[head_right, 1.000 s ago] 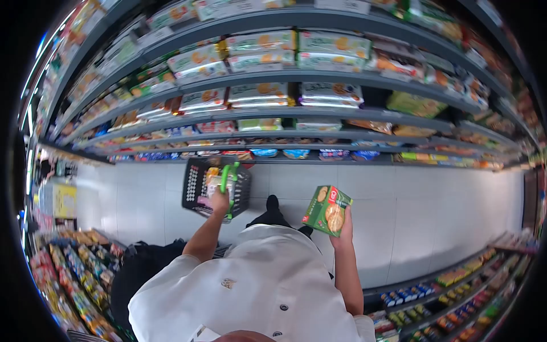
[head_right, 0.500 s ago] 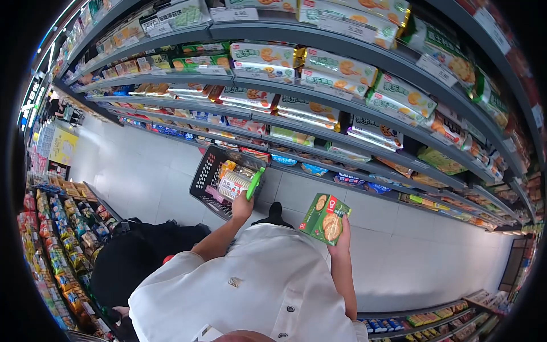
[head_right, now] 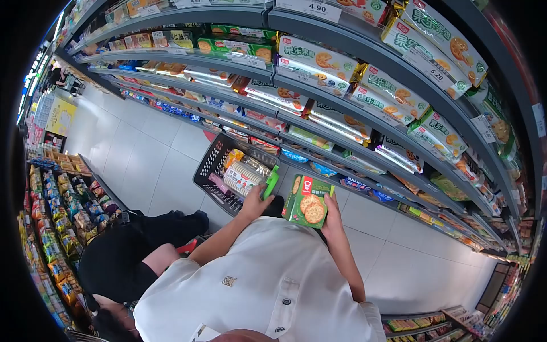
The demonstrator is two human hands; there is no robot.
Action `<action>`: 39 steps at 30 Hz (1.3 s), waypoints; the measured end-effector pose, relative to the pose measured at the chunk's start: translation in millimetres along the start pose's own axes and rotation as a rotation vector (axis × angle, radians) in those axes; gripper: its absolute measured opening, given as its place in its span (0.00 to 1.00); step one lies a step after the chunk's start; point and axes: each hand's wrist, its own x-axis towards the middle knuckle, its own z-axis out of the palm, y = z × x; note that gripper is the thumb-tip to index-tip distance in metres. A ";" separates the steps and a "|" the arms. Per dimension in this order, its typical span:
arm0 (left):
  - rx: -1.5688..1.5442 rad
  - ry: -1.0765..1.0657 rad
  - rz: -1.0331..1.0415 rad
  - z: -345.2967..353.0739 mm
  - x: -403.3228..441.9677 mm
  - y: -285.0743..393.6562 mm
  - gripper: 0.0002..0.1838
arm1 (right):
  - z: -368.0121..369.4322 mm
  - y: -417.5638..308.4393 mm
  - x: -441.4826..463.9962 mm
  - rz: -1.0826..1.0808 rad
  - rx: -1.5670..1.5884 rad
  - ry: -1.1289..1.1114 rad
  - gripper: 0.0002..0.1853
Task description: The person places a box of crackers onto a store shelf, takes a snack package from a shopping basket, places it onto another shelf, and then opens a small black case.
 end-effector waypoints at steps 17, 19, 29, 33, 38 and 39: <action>-1.368 -0.514 -0.419 38.3 3.1 195.9 0.31 | -37.4 -72.5 -14.3 -0.251 -0.568 0.037 0.30; -1.386 -0.490 -0.438 47.5 1.4 202.6 0.29 | -64.2 -65.2 -6.0 -0.440 -0.774 0.074 0.26; -1.223 -0.352 -0.326 66.7 1.1 209.8 0.19 | -77.9 -82.0 -9.5 -0.222 -0.498 0.039 0.14; -1.226 -0.331 -0.307 63.7 -0.7 216.4 0.21 | -76.6 -87.0 -10.2 -0.226 -0.418 0.017 0.19; -1.332 -0.286 -0.289 57.9 2.4 221.6 0.26 | -71.1 -82.9 -19.3 -0.166 -0.441 -0.225 0.38; -1.349 -0.295 -0.306 59.4 4.9 216.8 0.28 | -69.6 -82.3 -22.0 -0.158 -0.447 -0.249 0.38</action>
